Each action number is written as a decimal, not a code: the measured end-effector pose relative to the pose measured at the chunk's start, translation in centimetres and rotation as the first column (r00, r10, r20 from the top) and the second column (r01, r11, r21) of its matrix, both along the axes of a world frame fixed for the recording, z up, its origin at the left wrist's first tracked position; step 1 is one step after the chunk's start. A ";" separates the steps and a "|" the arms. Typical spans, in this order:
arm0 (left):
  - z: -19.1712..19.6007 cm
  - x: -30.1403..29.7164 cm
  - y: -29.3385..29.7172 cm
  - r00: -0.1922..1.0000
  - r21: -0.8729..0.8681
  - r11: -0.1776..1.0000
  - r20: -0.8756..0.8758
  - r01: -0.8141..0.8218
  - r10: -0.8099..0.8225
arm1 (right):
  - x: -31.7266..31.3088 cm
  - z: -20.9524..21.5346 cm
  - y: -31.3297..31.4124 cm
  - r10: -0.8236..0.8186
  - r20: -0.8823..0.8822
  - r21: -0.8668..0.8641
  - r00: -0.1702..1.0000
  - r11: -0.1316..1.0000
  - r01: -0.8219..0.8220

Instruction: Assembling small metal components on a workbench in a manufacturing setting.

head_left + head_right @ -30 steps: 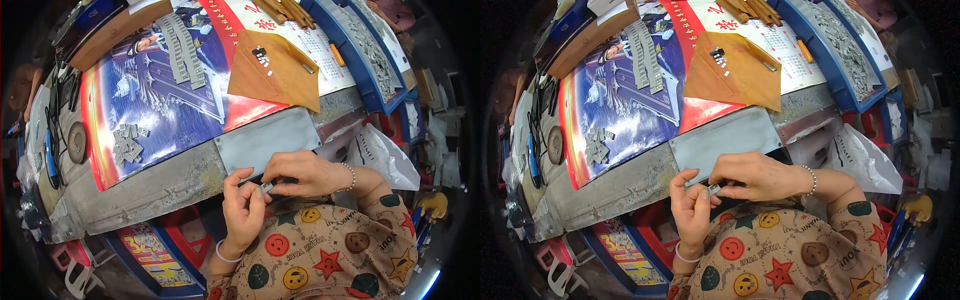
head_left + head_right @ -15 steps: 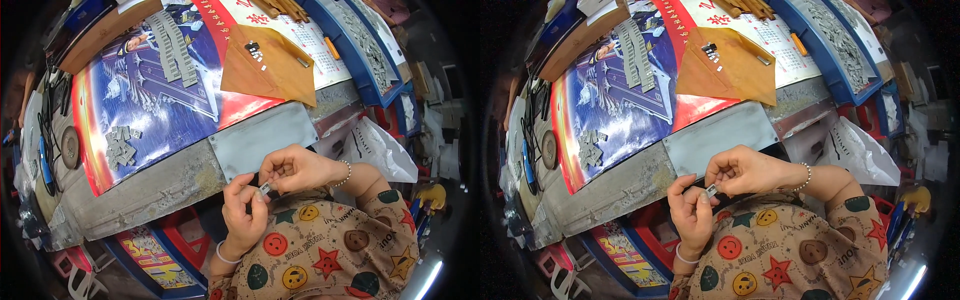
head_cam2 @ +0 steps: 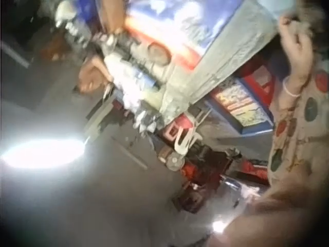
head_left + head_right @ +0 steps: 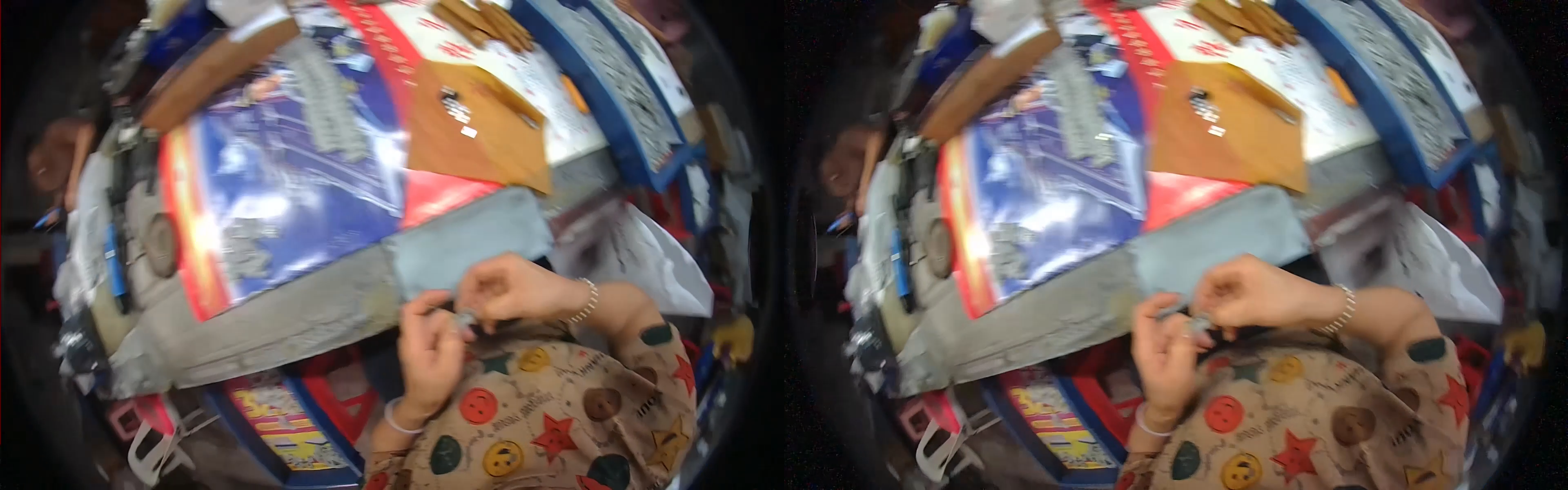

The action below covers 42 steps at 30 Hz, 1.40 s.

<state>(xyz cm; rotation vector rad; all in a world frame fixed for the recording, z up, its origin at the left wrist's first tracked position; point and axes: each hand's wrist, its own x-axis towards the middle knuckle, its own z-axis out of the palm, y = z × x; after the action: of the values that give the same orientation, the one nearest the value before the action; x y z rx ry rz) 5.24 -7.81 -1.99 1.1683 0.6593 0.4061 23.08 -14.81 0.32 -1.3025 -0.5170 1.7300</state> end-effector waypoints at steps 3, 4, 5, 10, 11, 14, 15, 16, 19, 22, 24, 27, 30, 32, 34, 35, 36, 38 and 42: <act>-0.2 0.3 -0.3 1.000 -0.059 0.998 -0.007 0.017 -0.018 | 0.0 -0.3 -0.3 -0.023 0.077 -0.050 0.997 0.998 0.027; -0.5 0.2 -0.1 0.999 -0.010 0.999 -0.004 0.052 -0.052 | -0.1 -0.5 -0.4 -0.057 0.037 0.001 0.998 0.998 0.057; -0.6 0.2 0.0 0.998 -0.034 0.998 0.022 0.060 -0.059 | -0.2 -0.6 -0.5 -0.080 -0.009 -0.005 0.997 0.997 0.080; 0.3 0.0 -1.0 0.999 0.046 0.998 0.012 0.048 -0.048 | -0.4 -0.1 -1.1 -0.068 -0.042 0.027 0.997 0.997 0.069; 0.3 -0.1 -1.1 0.999 0.055 0.998 0.008 0.036 -0.037 | -0.4 -0.1 -1.2 -0.066 -0.026 0.030 0.997 0.997 0.067; 0.5 0.0 -1.8 0.999 0.159 0.986 -0.009 0.046 -0.045 | -0.6 0.2 -1.8 -0.075 -0.010 0.039 0.997 0.996 0.075; 0.5 0.0 -1.7 0.999 0.222 0.974 -0.010 0.034 -0.033 | -0.5 0.3 -1.6 -0.086 -0.007 0.040 0.996 0.996 0.086; 0.5 0.1 -1.7 1.000 0.279 0.960 -0.009 0.024 -0.023 | -0.5 0.3 -1.5 -0.092 -0.007 0.029 0.996 0.995 0.092; 0.5 0.3 -1.3 0.999 0.315 0.948 0.001 -0.037 0.039 | -0.7 0.4 -1.4 -0.085 0.020 0.034 0.996 0.996 0.084; 0.2 -0.2 -0.9 0.996 0.174 0.982 0.045 -0.078 0.072 | -0.7 0.4 -0.9 -0.021 0.054 0.080 0.998 0.997 0.017; 1.3 -0.6 -0.5 0.998 -0.034 0.999 0.052 -0.033 0.035 | -1.1 0.7 -0.7 -0.029 0.045 0.098 0.999 0.995 0.024; 1.0 -0.7 -0.3 0.998 -0.004 1.000 0.063 -0.017 0.018 | -1.2 0.8 -0.8 -0.008 0.072 0.113 0.997 0.994 0.000; 0.8 -0.7 -0.7 0.998 -0.016 1.000 0.050 -0.027 0.028 | -1.3 0.4 -0.9 -0.045 -0.023 0.071 0.999 0.996 0.046; 0.3 -0.8 -1.1 0.999 0.022 0.999 0.030 -0.028 0.027 | -1.4 -0.2 -1.1 -0.059 -0.057 0.039 0.997 0.997 0.061; 0.2 -0.8 -1.4 0.999 0.077 0.997 0.015 -0.030 0.029 | -1.3 -0.4 -1.4 -0.049 -0.092 0.039 0.995 0.998 0.052; 0.2 -0.7 -1.4 0.999 0.058 0.998 0.020 -0.032 0.030 | -1.3 -0.1 -1.4 -0.050 -0.089 0.037 0.995 0.998 0.053; 0.2 -0.7 -1.3 0.999 0.038 0.999 0.019 -0.039 0.038 | -1.3 0.3 -1.1 -0.050 -0.080 0.009 0.996 0.999 0.051; 0.4 -0.4 -1.0 0.997 -0.051 0.997 0.038 -0.058 0.060 | -1.3 0.4 -0.9 -0.046 -0.071 -0.022 0.996 0.999 0.044; 0.2 -0.3 -0.1 0.998 -0.230 0.973 0.054 -0.019 0.032 | -1.2 0.2 -0.9 -0.008 0.212 0.134 0.977 0.991 -0.022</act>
<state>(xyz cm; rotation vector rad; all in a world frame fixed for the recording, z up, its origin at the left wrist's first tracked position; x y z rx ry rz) 4.91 -7.90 -1.76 0.9265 0.6539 0.3734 21.91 -15.69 0.51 -1.3955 -0.7498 1.5405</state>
